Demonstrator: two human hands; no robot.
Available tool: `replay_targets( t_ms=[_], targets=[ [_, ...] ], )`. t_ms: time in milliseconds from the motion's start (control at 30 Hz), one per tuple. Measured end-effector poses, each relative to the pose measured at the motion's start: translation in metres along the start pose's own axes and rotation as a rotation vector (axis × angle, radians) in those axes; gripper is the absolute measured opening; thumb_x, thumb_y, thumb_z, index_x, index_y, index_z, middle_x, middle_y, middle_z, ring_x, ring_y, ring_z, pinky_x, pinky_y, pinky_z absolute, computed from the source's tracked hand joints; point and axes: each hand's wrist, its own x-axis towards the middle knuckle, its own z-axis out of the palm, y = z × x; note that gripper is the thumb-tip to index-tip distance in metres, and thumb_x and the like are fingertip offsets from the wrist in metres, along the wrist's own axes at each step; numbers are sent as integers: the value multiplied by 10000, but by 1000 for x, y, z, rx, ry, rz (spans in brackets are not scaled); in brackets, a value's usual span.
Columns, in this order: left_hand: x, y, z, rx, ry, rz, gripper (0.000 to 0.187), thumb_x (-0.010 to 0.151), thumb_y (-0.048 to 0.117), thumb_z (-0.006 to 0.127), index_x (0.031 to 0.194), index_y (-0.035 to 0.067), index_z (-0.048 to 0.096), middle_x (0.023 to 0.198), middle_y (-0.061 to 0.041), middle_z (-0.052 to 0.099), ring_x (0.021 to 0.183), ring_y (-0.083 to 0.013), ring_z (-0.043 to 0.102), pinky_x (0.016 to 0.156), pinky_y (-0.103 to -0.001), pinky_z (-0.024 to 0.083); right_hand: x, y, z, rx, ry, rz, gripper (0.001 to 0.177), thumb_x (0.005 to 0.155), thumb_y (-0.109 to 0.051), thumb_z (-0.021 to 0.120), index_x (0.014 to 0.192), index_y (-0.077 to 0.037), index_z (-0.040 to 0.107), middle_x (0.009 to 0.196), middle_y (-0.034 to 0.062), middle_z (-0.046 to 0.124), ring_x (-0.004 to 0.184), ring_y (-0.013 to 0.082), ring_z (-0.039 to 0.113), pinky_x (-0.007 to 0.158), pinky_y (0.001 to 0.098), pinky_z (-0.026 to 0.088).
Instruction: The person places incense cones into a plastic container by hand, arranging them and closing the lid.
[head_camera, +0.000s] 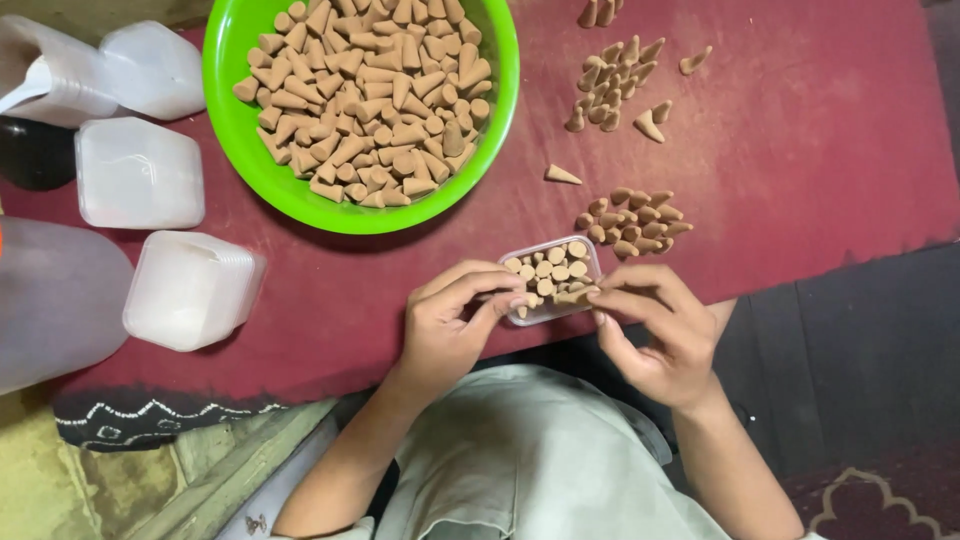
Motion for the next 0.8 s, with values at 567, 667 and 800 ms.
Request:
replay_targets(
  t_ms=[567, 667, 800],
  targets=[
    [-18, -29, -17, -230, 157, -199, 72, 922, -93, 708, 986, -104, 739, 933, -202, 710, 839, -259, 764, 763, -378, 668, 2, -2, 25, -583, -341, -389, 107, 818, -21, 781, 918, -21, 741, 905, 151, 699, 747, 325, 652, 580, 375, 455],
    [-18, -28, -18, -241, 159, -199, 74, 923, -93, 706, 987, -106, 739, 932, -204, 708, 837, -262, 762, 760, -378, 670, 3, -3, 29, -620, -334, -408, 44, 864, -49, 736, 906, -40, 747, 893, 129, 699, 761, 305, 644, 595, 359, 445],
    [-18, -28, -16, -262, 165, -200, 79, 912, -100, 713, 987, -110, 737, 932, -207, 711, 835, -263, 761, 757, -376, 671, 4, -5, 31, -628, -329, -413, 30, 875, -65, 734, 858, -43, 744, 891, 131, 699, 768, 311, 647, 598, 362, 454]
  ],
)
